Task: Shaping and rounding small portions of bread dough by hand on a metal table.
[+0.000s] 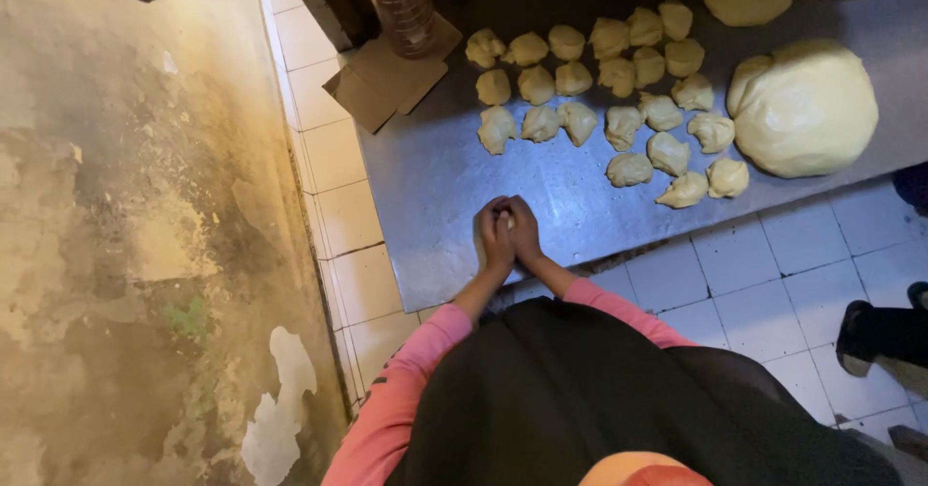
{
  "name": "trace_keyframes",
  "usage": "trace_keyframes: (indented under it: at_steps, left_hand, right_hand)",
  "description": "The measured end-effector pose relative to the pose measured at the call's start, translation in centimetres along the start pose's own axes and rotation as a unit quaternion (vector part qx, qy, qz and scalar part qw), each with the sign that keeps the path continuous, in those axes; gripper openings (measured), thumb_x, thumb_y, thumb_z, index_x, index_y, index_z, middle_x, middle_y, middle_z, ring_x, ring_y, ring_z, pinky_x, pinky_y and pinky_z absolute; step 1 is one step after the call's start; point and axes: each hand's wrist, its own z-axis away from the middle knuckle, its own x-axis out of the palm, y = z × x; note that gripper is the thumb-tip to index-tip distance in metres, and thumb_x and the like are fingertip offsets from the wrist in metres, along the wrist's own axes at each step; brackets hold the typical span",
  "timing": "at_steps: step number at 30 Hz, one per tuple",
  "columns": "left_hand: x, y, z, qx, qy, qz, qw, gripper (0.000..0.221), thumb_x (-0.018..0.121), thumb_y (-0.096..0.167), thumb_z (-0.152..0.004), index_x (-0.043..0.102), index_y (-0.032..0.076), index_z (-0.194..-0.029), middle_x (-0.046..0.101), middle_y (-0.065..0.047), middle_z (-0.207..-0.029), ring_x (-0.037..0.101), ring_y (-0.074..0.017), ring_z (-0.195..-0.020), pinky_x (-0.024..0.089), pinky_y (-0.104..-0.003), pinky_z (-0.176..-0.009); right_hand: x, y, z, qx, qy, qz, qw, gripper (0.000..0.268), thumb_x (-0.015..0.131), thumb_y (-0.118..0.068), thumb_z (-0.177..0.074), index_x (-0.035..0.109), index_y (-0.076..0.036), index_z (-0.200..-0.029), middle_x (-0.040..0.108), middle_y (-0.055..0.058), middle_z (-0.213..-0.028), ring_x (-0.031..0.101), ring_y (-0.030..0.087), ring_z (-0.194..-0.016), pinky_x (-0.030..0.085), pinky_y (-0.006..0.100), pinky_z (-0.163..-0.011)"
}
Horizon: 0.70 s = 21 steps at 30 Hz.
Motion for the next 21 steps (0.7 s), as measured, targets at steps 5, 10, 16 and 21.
trace_keyframes:
  at_steps: [5,10,16,21]
  left_hand:
    - [-4.2,1.1,3.9,-0.040,-0.016,0.076,0.996,0.037,0.054,0.020,-0.104,0.056,0.004,-0.137,0.062,-0.014,-0.128,0.059,-0.0266,-0.118,0.046,-0.037,-0.106]
    - [-8.1,5.4,2.7,0.150,-0.274,-0.125,0.942,0.077,0.078,0.025,-0.089,0.037,0.003,-0.151,0.044,-0.025,-0.149,0.045,-0.0430,-0.135,0.037,-0.046,-0.113]
    - [-7.1,7.0,-0.5,0.296,-0.464,-0.347,0.759,0.091,0.078,0.016,-0.069,0.048,0.022,-0.154,0.049,-0.021,-0.151,0.055,-0.0383,-0.125,0.047,-0.044,-0.105]
    - [-6.4,3.8,-3.3,0.214,-0.533,-0.326,0.751,0.046,0.073,0.013,-0.089,0.064,0.017,-0.135,0.061,-0.011,-0.135,0.059,-0.0353,-0.116,0.050,-0.042,-0.100]
  right_hand:
    - [-0.4,-0.3,4.0,0.028,-0.053,-0.086,0.995,0.019,0.069,-0.013,-0.090,0.060,-0.003,-0.105,0.064,0.013,-0.098,0.065,0.029,-0.093,0.052,0.036,-0.082]
    - [-6.9,-0.1,3.4,0.051,-0.188,-0.118,0.974,0.033,0.068,-0.009,-0.092,0.058,-0.004,-0.123,0.059,0.009,-0.111,0.060,0.018,-0.100,0.051,0.032,-0.089]
    - [-14.9,5.9,-3.4,-0.066,0.083,0.198,0.975,0.045,0.077,-0.007,-0.091,0.055,-0.001,-0.130,0.052,0.019,-0.127,0.051,0.041,-0.120,0.045,0.053,-0.101]
    - [-18.4,6.7,-6.2,-0.014,0.067,0.324,0.944,0.055,0.082,-0.016,-0.080,0.057,-0.001,-0.126,0.053,0.022,-0.129,0.048,0.046,-0.119,0.043,0.056,-0.092]
